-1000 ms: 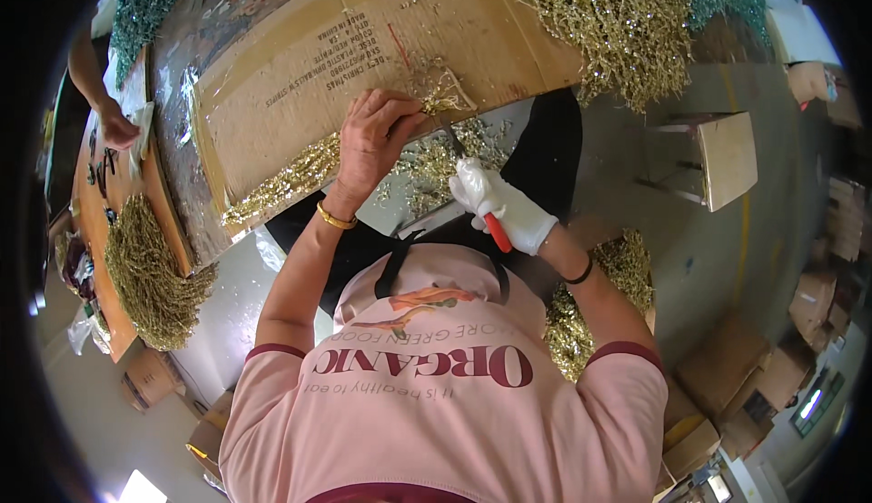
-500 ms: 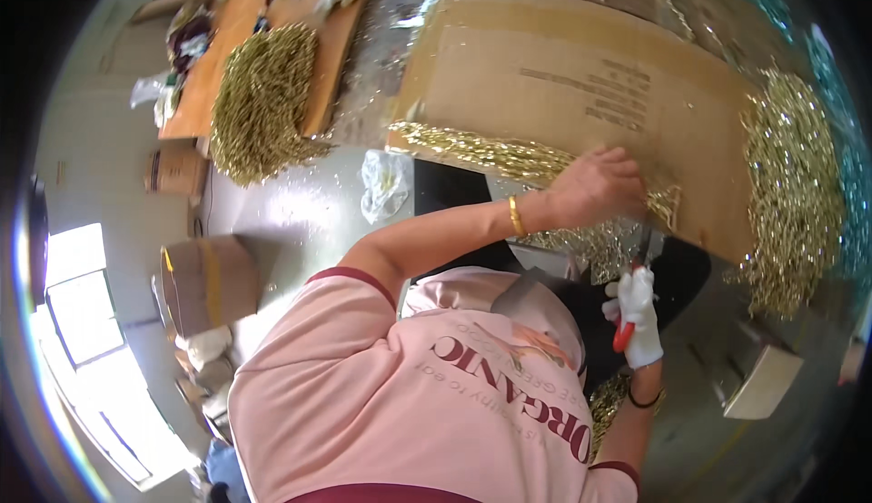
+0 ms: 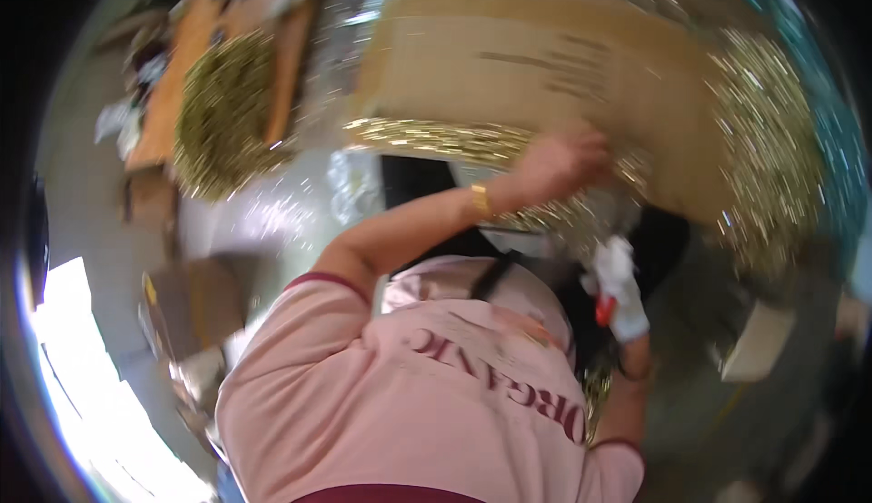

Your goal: Cutting lengths of gold tinsel garland and arranging them on a cardboard template in a manufacturing setting.

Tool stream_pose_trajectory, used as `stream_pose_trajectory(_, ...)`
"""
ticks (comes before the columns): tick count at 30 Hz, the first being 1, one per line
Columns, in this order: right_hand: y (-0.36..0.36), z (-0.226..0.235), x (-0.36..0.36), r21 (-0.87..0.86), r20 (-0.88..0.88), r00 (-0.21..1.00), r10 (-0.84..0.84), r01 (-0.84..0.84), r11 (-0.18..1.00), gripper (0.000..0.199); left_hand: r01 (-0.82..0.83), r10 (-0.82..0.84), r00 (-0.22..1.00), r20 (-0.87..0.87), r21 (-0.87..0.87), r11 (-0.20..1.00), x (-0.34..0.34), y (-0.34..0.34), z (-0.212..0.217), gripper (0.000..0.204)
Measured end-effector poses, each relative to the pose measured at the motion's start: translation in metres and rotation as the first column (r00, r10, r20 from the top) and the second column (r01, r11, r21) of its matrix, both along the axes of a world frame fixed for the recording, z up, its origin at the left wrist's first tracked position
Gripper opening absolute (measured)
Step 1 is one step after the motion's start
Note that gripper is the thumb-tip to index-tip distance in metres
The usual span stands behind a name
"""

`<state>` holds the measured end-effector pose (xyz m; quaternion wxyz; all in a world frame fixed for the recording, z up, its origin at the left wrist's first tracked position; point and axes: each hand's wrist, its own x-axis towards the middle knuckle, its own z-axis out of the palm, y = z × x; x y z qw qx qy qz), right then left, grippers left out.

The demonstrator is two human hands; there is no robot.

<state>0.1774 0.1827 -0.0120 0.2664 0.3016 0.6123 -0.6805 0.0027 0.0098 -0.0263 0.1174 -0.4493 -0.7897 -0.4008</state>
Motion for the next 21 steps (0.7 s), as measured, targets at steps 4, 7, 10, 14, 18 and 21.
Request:
stream_pose_trajectory(4, -0.022, 0.012, -0.014, -0.090, -0.088, 0.995, 0.039, -0.047, 0.995, 0.030, -0.022, 0.027, 0.997, 0.077, -0.065, 0.998, 0.000, -0.019, 0.015, 0.014)
stream_pose_trajectory(7, -0.022, 0.013, -0.011, -0.037, -0.096, 0.994, 0.057, -0.061, 0.997, 0.029, -0.008, 0.011, 0.999, 0.047, -0.057, 0.998, -0.002, -0.011, 0.018, 0.017)
stream_pose_trajectory(10, -0.015, 0.004, -0.004, -0.109, -0.184, 0.983, 0.026, -0.046, 0.993, 0.027, 0.024, -0.023, 0.998, 0.057, -0.012, 1.000, -0.002, -0.004, 0.014, 0.013)
stream_pose_trajectory(14, -0.012, -0.006, 0.003, 0.026, -0.364, 0.921, 0.138, -0.138, 0.990, 0.030, 0.026, -0.025, 0.997, 0.066, -0.019, 0.999, 0.001, -0.003, 0.018, 0.014)
stream_pose_trajectory(18, -0.006, 0.012, -0.007, 0.767, -0.417, 0.449, 0.790, -0.293, 0.571, 0.035, 0.033, -0.027, 0.996, 0.086, -0.073, 0.997, 0.003, -0.006, 0.024, 0.016)
stream_pose_trajectory(21, 0.001, 0.018, -0.014, 0.828, -0.418, 0.284, 0.863, -0.271, 0.491, 0.042, 0.042, -0.037, 0.996, 0.081, -0.072, 0.996, 0.002, -0.007, 0.023, 0.016)
